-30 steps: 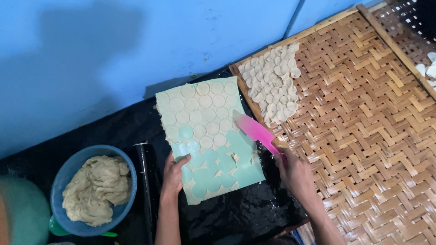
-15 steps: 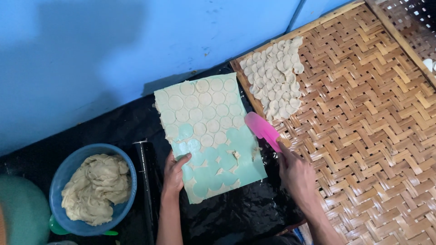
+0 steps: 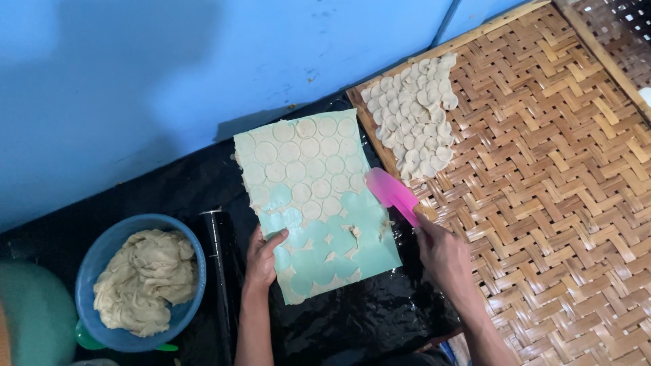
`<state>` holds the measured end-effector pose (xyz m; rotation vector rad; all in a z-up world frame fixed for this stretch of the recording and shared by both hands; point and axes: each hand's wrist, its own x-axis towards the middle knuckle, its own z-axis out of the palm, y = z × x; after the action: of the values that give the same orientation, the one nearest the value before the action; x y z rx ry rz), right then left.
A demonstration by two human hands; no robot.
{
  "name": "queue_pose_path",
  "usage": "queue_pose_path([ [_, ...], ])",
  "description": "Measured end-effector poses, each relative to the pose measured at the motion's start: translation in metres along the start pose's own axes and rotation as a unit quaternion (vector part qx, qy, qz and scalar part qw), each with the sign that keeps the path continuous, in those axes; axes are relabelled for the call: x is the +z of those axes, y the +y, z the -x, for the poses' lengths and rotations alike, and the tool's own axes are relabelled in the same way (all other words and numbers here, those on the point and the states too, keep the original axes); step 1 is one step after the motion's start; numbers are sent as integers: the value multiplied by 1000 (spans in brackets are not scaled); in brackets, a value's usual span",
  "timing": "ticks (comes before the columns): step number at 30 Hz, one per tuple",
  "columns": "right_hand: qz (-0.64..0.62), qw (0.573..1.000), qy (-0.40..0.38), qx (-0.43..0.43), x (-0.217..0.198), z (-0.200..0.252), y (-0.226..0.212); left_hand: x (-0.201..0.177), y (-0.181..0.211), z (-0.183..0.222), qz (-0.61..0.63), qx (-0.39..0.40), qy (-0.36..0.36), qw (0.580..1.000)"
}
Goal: Manually separating small circular dough pieces from a stencil/sheet using a spatula and placing them onto a bamboo tray.
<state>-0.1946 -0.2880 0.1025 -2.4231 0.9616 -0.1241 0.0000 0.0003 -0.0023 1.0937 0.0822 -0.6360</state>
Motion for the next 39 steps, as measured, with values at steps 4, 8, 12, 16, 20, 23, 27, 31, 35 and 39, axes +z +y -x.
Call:
queue_pose_path([
  [4,11,999,21,-43,3,-5,4,4,5,2,-5,0,0,1000],
  [8,-13,999,-41,28,8,-11,14,8,8,4,-18,-2,5,1000],
  [12,-98,994,-54,13,20,-16,40,4,3,2,-6,2,1,1000],
  [16,-124,989,-81,18,30,-22,63,8,7,3,-9,-7,10,1000],
  [20,-207,970,-118,56,25,-18,59,11,9,5,-9,-4,14,1000],
  [23,-281,950,-126,57,26,-16,62,7,5,4,-9,-2,14,1000],
  [27,-383,908,-138,95,19,-13,60,8,6,5,-21,10,11,1000],
  [31,-448,877,-122,126,23,-15,77,7,6,4,-16,5,12,1000],
  [35,-476,858,-119,150,11,-19,78,5,4,3,5,16,-5,1000],
  [39,-377,921,-34,96,3,-36,102,6,6,3,5,-7,14,1000],
])
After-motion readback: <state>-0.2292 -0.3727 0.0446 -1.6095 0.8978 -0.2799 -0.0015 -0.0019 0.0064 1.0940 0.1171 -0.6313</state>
